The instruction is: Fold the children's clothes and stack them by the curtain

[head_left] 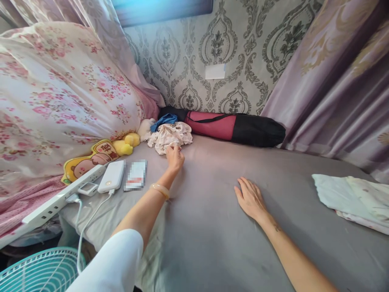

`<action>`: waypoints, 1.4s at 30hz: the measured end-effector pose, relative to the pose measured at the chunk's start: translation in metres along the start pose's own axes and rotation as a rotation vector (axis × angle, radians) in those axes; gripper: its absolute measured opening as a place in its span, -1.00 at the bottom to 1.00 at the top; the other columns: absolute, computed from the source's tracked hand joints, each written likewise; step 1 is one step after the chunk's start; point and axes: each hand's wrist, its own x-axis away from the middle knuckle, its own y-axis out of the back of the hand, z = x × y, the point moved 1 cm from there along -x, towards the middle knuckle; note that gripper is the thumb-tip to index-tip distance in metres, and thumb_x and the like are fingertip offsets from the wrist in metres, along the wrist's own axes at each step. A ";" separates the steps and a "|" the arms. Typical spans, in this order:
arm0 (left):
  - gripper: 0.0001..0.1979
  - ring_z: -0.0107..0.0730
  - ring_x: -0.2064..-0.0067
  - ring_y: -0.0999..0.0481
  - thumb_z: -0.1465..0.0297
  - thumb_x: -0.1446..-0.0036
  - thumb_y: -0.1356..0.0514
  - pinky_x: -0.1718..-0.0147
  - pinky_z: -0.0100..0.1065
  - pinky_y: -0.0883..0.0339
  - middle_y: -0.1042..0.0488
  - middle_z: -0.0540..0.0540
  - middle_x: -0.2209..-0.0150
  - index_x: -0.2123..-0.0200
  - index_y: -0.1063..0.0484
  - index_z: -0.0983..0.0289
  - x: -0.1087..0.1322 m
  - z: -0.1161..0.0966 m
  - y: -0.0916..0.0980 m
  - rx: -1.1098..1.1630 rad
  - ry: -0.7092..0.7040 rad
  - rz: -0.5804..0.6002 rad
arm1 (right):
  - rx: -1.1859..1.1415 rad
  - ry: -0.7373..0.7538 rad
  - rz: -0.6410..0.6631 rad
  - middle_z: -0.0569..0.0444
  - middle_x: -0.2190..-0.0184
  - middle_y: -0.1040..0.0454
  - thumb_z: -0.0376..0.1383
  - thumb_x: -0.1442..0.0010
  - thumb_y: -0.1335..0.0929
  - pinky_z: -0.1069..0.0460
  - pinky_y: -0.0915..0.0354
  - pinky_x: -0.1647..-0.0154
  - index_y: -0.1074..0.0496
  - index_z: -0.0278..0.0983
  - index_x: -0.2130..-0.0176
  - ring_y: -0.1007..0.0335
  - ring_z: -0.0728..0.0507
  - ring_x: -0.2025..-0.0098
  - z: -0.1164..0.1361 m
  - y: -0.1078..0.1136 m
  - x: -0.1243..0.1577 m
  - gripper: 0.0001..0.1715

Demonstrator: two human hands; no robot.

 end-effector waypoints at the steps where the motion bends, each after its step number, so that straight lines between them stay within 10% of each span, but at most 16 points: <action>1: -0.72 0.13 -0.25 -0.08 0.62 0.03 -0.12 -0.19 0.01 0.06 -0.19 0.35 -0.17 0.22 -0.45 0.31 -0.003 0.003 0.004 -0.120 -0.066 -0.023 | 0.003 0.003 -0.003 -0.19 -0.26 -0.24 -0.10 -0.36 -0.02 -0.23 -0.01 -0.30 -0.27 -0.39 -0.20 -0.12 -0.28 -0.29 0.000 0.000 0.000 -0.36; 19: -0.73 0.19 -0.08 -0.21 0.52 -0.11 -0.06 0.00 0.02 -0.09 -0.34 0.38 -0.03 0.13 -0.44 0.30 -0.013 0.022 0.017 -0.673 -0.253 0.053 | -0.010 0.006 -0.020 -0.16 -0.24 -0.27 -0.10 -0.36 -0.05 -0.22 -0.03 -0.29 -0.31 -0.35 -0.17 -0.15 -0.27 -0.28 0.003 0.003 0.000 -0.40; 29: -0.85 -0.39 0.35 -0.33 0.37 -0.05 -0.23 0.24 -0.35 -0.22 -0.36 -0.02 0.41 0.26 -0.40 0.23 -0.026 -0.044 0.033 0.219 -0.374 -0.216 | -0.018 -0.012 0.007 -0.19 -0.25 -0.26 -0.12 -0.36 -0.06 -0.22 -0.01 -0.30 -0.32 -0.38 -0.17 -0.13 -0.29 -0.29 0.006 0.008 0.001 -0.39; 34: -0.69 -0.51 0.40 -0.40 0.25 0.08 -0.35 0.35 -0.46 -0.23 -0.41 -0.04 0.44 0.29 -0.41 0.27 -0.016 -0.073 0.028 0.809 -0.272 -0.079 | -0.041 -0.029 0.030 -0.20 -0.26 -0.25 -0.13 -0.36 -0.07 -0.21 0.02 -0.31 -0.31 -0.40 -0.19 -0.10 -0.28 -0.31 0.007 0.011 0.001 -0.39; 42: -0.62 -0.57 0.52 -0.38 0.22 0.19 -0.39 0.53 -0.51 -0.20 -0.45 -0.05 0.47 0.31 -0.42 0.27 0.008 -0.091 0.012 0.999 0.032 0.091 | -0.085 -0.027 0.003 -0.21 -0.24 -0.26 -0.16 -0.34 -0.10 -0.23 0.02 -0.31 -0.30 -0.41 -0.18 -0.12 -0.30 -0.29 0.007 0.009 0.001 -0.41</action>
